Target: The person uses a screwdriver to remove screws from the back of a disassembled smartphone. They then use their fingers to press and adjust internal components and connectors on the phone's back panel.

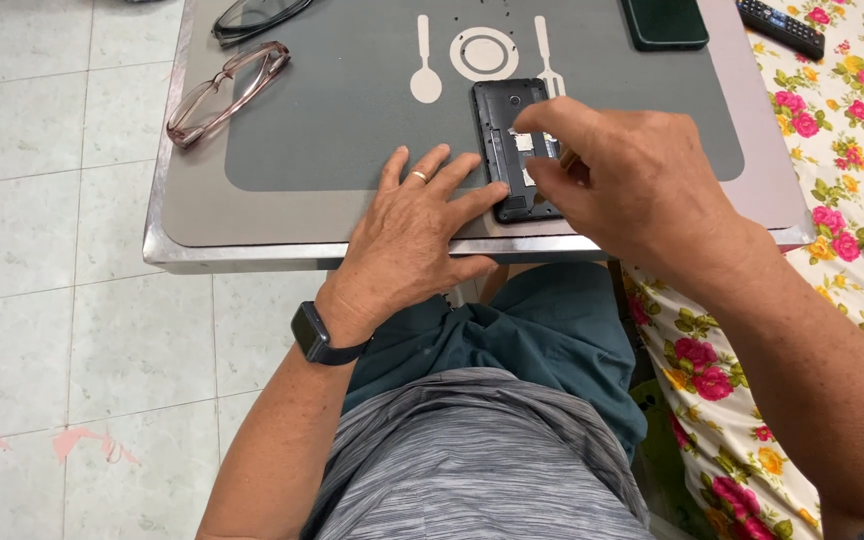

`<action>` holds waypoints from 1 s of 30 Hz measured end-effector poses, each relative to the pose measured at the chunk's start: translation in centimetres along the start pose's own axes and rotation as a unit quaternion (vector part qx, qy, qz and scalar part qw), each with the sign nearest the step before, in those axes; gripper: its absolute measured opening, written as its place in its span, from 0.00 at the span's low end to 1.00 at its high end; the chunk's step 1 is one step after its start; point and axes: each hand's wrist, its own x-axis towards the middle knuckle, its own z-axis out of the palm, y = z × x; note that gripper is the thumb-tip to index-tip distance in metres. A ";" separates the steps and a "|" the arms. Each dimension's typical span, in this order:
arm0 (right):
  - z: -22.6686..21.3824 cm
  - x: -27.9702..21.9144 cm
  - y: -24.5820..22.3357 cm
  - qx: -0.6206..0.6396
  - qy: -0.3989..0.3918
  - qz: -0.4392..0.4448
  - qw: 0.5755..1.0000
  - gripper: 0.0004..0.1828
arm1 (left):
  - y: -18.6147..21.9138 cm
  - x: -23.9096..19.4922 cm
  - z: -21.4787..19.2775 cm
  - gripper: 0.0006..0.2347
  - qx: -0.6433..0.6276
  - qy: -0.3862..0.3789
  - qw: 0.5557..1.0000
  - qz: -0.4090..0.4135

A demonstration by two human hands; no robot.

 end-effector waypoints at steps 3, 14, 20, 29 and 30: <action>-1.3 0.3 -0.7 0.062 -0.027 -0.019 0.998 0.25 | 0.1 0.0 -0.1 0.33 0.001 -0.003 1.000 -0.002; -0.7 0.2 -0.8 -0.020 -0.011 0.015 1.000 0.15 | 0.0 -0.1 -0.2 0.33 0.002 0.004 1.000 0.006; -0.1 0.0 -0.4 -0.046 0.024 0.007 0.999 0.10 | 0.2 -0.1 -0.3 0.34 0.021 0.017 1.000 0.016; 0.8 -0.1 0.2 -0.041 0.060 -0.016 0.997 0.06 | 0.3 -0.1 -0.3 0.35 0.027 0.020 0.999 0.021; 0.7 -0.2 0.1 -0.013 0.054 -0.021 0.998 0.08 | 0.3 -0.1 -0.3 0.35 0.026 0.019 0.999 0.020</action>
